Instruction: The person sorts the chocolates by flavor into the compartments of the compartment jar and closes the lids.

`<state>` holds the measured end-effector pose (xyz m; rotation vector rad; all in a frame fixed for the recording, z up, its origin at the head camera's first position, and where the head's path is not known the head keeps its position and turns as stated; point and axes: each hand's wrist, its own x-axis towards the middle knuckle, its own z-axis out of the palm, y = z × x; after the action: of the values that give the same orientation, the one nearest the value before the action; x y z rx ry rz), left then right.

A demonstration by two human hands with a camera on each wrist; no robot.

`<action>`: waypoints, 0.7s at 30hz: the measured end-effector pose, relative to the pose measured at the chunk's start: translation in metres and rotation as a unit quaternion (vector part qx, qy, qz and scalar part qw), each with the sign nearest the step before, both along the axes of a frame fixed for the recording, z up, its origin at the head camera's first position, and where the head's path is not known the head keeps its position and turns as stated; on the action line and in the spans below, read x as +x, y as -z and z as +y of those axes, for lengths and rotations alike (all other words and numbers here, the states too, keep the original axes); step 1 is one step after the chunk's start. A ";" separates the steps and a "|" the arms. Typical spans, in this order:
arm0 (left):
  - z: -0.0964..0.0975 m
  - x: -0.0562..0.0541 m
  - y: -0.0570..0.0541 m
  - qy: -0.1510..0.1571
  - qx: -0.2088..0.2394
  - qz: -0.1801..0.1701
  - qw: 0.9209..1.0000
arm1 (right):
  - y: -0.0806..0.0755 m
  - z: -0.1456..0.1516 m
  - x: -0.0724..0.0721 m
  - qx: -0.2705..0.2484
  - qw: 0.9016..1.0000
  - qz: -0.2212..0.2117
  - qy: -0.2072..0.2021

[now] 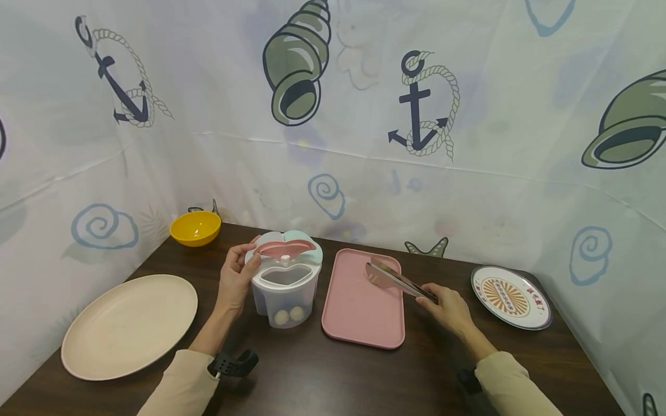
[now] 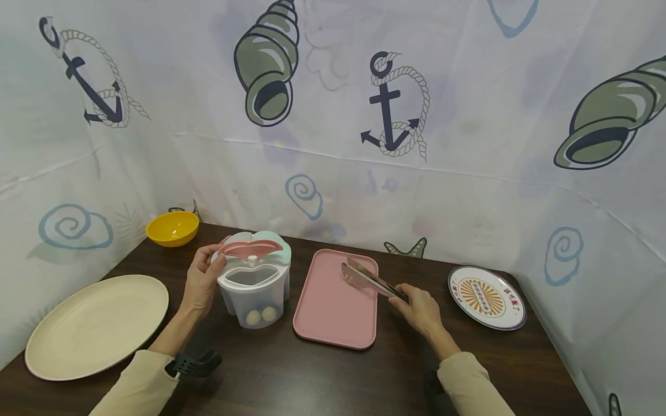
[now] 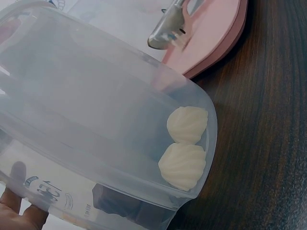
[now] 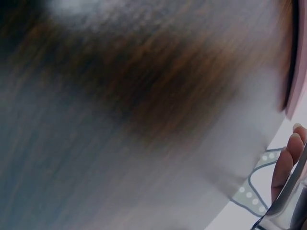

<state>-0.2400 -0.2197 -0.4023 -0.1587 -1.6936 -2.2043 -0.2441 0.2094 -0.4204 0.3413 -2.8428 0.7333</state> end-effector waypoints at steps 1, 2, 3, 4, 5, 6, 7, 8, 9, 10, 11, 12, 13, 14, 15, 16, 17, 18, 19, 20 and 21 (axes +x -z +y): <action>-0.001 0.000 0.001 0.001 0.001 0.001 1.000 | 0.000 0.000 0.001 -0.004 1.000 0.002 0.001; -0.001 0.000 0.001 0.001 0.002 0.001 1.000 | -0.001 -0.001 0.003 -0.010 1.000 0.005 0.001; -0.002 0.001 0.002 0.002 0.003 0.001 1.000 | -0.002 -0.002 0.004 -0.018 1.000 0.010 0.001; -0.002 0.001 0.002 0.002 0.004 0.001 1.000 | -0.003 -0.002 0.006 -0.027 0.999 0.018 -0.002; -0.003 0.001 0.002 0.002 0.003 0.001 1.000 | -0.005 -0.004 0.008 -0.037 0.999 0.027 -0.006; -0.003 0.001 0.003 0.003 0.002 0.001 1.000 | -0.007 -0.005 0.010 -0.047 0.998 0.040 -0.012; -0.003 0.001 0.003 0.003 0.000 0.001 1.000 | -0.009 -0.007 0.011 -0.059 0.997 0.052 -0.019; -0.004 0.001 0.003 0.003 -0.003 0.000 1.000 | -0.012 -0.009 0.013 -0.070 0.995 0.065 -0.027; -0.004 0.001 0.003 0.003 -0.005 -0.001 1.000 | -0.015 -0.011 0.015 -0.080 0.993 0.077 -0.035; -0.005 0.001 0.003 0.003 -0.008 -0.003 1.000 | -0.018 -0.013 0.017 -0.094 0.991 0.085 -0.047; -0.005 0.002 0.003 0.003 -0.009 -0.005 1.000 | -0.022 -0.017 0.020 -0.108 0.988 0.093 -0.059; -0.006 0.002 0.003 0.004 -0.010 -0.007 1.000 | -0.026 -0.020 0.023 -0.124 0.985 0.099 -0.073; -0.006 0.002 0.003 0.004 -0.010 -0.008 1.000 | -0.030 -0.024 0.026 -0.138 0.981 0.106 -0.086; -0.006 0.002 0.003 0.005 -0.009 -0.008 1.000 | -0.038 -0.031 0.031 -0.152 0.978 0.108 -0.099; -0.007 0.002 0.003 0.006 -0.008 -0.007 1.000 | -0.046 -0.038 0.036 -0.165 0.974 0.107 -0.112; -0.007 0.002 0.004 0.008 -0.006 -0.006 1.000 | -0.051 -0.044 0.040 -0.181 0.970 0.105 -0.125; -0.008 0.002 0.004 0.009 -0.004 -0.004 1.000 | -0.056 -0.050 0.042 -0.191 0.967 0.105 -0.134; -0.008 0.002 0.004 0.010 -0.002 -0.003 1.000 | -0.060 -0.055 0.045 -0.199 0.964 0.104 -0.142; -0.008 0.002 0.005 0.011 -0.001 -0.001 1.000 | -0.063 -0.061 0.047 -0.204 0.962 0.102 -0.151; -0.008 0.002 0.005 0.010 -0.001 0.001 1.000 | -0.066 -0.066 0.048 -0.212 0.959 0.097 -0.159; -0.008 0.002 0.005 0.010 0.000 0.002 1.000 | -0.065 -0.070 0.047 -0.217 0.956 0.099 -0.171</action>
<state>-0.2382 -0.2278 -0.4077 -0.1819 -1.6966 -2.2165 -0.1973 0.1396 -0.3554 0.7900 -2.3722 1.2783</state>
